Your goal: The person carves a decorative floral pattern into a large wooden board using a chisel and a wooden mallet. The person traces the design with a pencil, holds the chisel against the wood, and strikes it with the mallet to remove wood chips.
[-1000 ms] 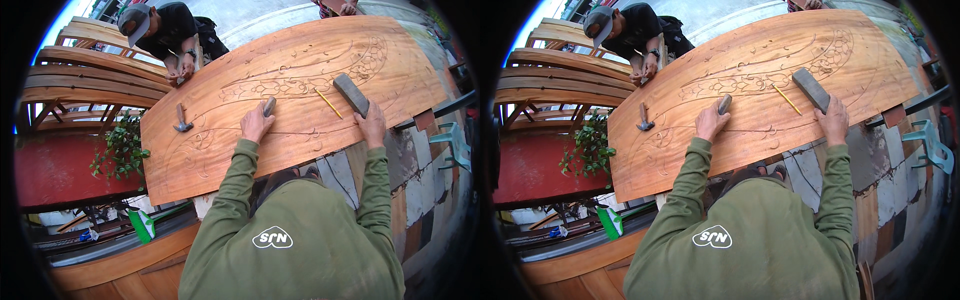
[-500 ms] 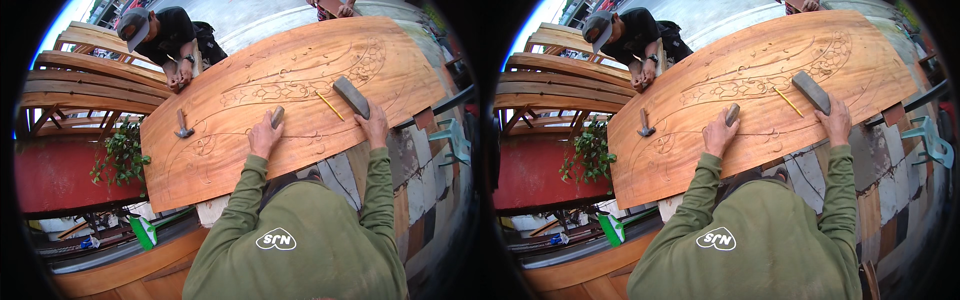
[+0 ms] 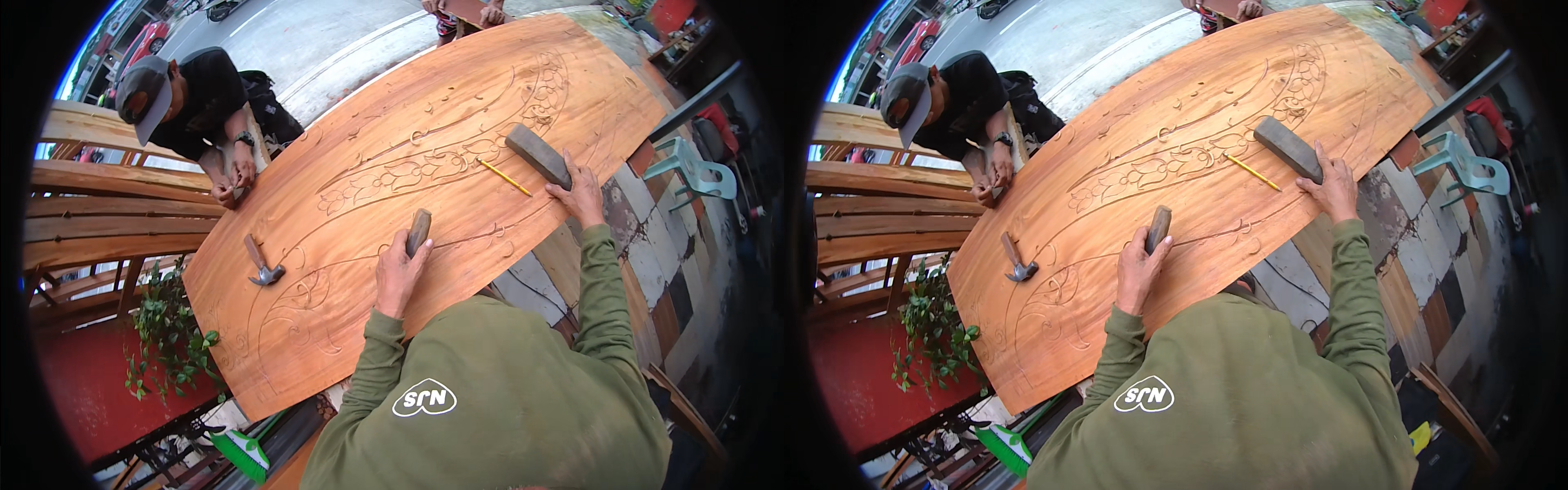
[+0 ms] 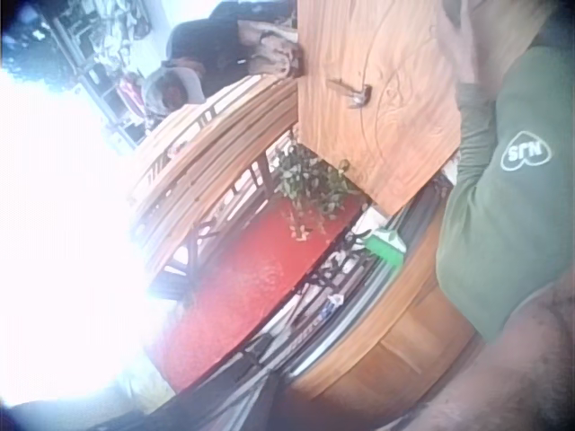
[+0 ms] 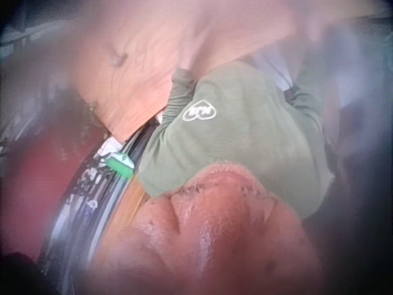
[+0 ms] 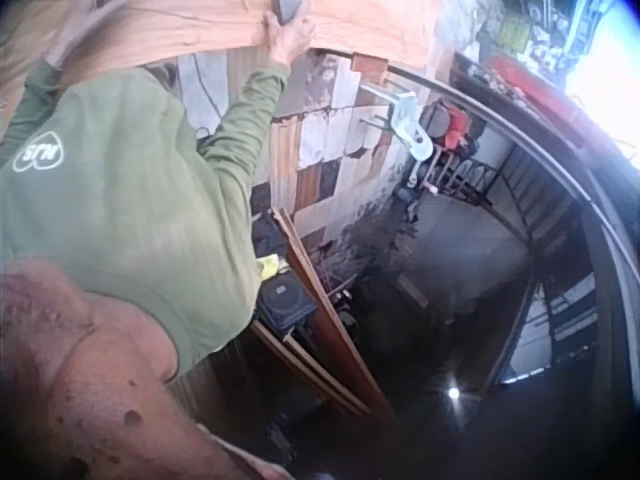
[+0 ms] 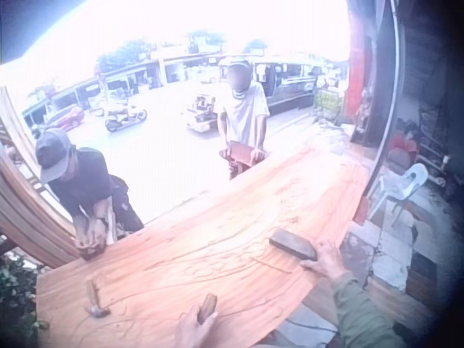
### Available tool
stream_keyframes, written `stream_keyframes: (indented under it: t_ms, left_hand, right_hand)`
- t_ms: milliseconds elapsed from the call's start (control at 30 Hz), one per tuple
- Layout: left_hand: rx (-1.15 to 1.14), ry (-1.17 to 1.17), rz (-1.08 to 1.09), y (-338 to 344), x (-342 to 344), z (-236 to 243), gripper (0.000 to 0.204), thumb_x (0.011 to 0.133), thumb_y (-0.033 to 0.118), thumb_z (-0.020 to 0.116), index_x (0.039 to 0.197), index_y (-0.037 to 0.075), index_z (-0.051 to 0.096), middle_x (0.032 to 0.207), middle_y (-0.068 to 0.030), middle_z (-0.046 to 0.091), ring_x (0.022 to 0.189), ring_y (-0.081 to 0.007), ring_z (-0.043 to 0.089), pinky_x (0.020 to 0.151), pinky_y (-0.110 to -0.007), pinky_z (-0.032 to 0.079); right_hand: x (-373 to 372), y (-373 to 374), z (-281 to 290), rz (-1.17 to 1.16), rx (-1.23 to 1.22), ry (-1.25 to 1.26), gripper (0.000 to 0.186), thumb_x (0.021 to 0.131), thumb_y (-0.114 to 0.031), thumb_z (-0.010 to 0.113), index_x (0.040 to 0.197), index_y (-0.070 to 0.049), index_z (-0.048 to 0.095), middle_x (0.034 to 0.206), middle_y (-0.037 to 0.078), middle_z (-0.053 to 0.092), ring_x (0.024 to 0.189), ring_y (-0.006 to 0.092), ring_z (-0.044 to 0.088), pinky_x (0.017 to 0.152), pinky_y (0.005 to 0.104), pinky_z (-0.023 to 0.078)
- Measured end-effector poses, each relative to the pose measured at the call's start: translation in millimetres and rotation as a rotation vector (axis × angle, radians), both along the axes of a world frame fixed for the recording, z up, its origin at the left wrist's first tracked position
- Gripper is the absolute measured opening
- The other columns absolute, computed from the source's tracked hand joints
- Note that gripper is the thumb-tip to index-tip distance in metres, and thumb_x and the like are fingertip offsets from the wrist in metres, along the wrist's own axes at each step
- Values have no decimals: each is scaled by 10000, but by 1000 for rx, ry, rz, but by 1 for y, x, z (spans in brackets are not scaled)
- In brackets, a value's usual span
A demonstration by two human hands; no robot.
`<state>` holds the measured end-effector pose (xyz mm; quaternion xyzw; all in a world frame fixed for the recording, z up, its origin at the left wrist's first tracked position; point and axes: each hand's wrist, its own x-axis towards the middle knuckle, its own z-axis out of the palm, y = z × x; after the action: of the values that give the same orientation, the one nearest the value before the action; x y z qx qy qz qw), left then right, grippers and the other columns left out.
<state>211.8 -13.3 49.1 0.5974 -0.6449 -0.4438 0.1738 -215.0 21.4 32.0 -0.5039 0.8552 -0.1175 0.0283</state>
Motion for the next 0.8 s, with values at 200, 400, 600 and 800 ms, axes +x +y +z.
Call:
stream_keyframes:
  t_ms: [200, 400, 600, 800]
  left_hand:
    - [-219, -2, -18, 4, 27, -1, 476, 917, 420, 817, 1273, 132, 688, 789, -169, 712, 724, -352, 714, 681, -450, 538]
    - [-246, 23, -148, -27, 34, -19, 518, 850, 162, 799, 1345, 101, 660, 882, -167, 728, 789, -351, 723, 741, -456, 567]
    - [-593, 20, -284, -84, 6, -11, 597, 787, -12, 729, 1362, 82, 598, 1163, -180, 686, 1026, -412, 688, 832, -482, 576]
    - [-437, -164, -301, -105, -3, -23, 589, 752, -24, 755, 1307, 83, 591, 1287, -208, 678, 1146, -435, 683, 898, -500, 588]
  right_hand:
    - [64, -5, 18, 138, -411, 238, 555, 938, -365, 797, 1422, -130, 661, 1320, 108, 659, 1259, 318, 598, 1041, 458, 493]
    - [108, -5, -7, 199, -344, 37, 327, 941, -274, 784, 1221, -113, 735, 1142, 106, 686, 1107, 323, 642, 983, 472, 500]
    - [137, 13, -19, 257, -279, -65, 226, 929, -220, 789, 1113, -100, 735, 1013, 89, 663, 983, 330, 650, 912, 463, 524]
    - [94, -63, 23, 41, -518, -385, 294, 956, -273, 782, 1161, -62, 769, 997, 105, 694, 979, 302, 691, 867, 418, 564]
